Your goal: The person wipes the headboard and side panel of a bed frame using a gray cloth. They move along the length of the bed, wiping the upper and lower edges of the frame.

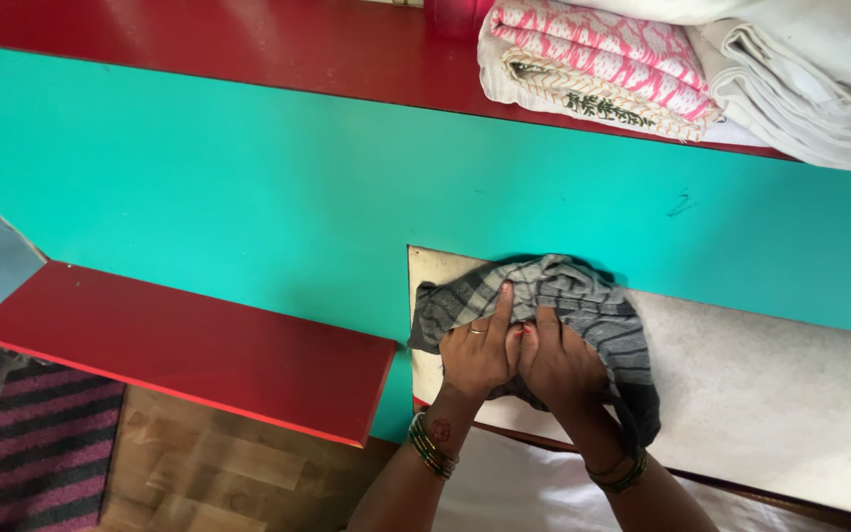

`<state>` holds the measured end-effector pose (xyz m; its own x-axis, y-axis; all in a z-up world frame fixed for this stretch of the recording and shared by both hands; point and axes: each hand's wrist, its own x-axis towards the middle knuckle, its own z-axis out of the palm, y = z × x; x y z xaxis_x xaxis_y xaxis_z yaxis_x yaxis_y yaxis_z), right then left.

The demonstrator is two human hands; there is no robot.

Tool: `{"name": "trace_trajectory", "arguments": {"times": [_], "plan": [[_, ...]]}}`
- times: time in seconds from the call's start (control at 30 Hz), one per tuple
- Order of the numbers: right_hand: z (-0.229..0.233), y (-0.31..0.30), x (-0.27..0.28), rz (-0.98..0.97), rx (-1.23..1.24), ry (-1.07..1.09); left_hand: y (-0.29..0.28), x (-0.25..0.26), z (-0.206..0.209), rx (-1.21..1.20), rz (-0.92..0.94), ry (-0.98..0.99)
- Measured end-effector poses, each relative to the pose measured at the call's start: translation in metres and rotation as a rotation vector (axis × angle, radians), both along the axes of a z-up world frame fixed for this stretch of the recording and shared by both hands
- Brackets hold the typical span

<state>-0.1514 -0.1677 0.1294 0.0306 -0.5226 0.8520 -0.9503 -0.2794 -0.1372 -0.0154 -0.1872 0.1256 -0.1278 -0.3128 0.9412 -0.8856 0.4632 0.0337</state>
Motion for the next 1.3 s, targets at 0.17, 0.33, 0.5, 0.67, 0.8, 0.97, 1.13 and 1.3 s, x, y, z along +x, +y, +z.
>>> {"name": "trace_trajectory", "arguments": {"times": [0.17, 0.33, 0.5, 0.67, 0.8, 0.97, 1.13, 1.3], "plan": [[-0.002, -0.004, 0.016, 0.083, 0.105, 0.070, -0.001, 0.013, -0.010, 0.056, 0.060, 0.051], [-0.039, -0.029, 0.047, 0.271, -0.150, 0.234, 0.001, 0.037, -0.029, 0.044, 0.036, 0.167], [-0.101, -0.057, 0.090, 0.194, -0.149, 0.304, 0.008, 0.063, -0.056, 0.398, -0.119, 0.407], [-0.161, -0.078, 0.093, 0.194, -0.293, 0.500, 0.013, 0.067, -0.084, 0.604, -0.059, 0.534], [-0.193, -0.087, 0.102, 0.125, -0.172, 0.790, 0.013, 0.069, -0.116, 0.798, 0.062, 0.555], [-0.228, -0.044, 0.083, 0.613, 0.150, 0.196, 0.046, 0.078, -0.151, 0.817, 0.179, 0.280], [-0.249, 0.017, 0.033, 0.825, 0.511, -0.014, 0.097, 0.055, -0.145, 1.185, 0.229, 0.287], [-0.203, 0.060, -0.018, 0.412, 0.351, 0.281, 0.112, 0.019, -0.120, 1.198, 0.290, 0.155]]}}
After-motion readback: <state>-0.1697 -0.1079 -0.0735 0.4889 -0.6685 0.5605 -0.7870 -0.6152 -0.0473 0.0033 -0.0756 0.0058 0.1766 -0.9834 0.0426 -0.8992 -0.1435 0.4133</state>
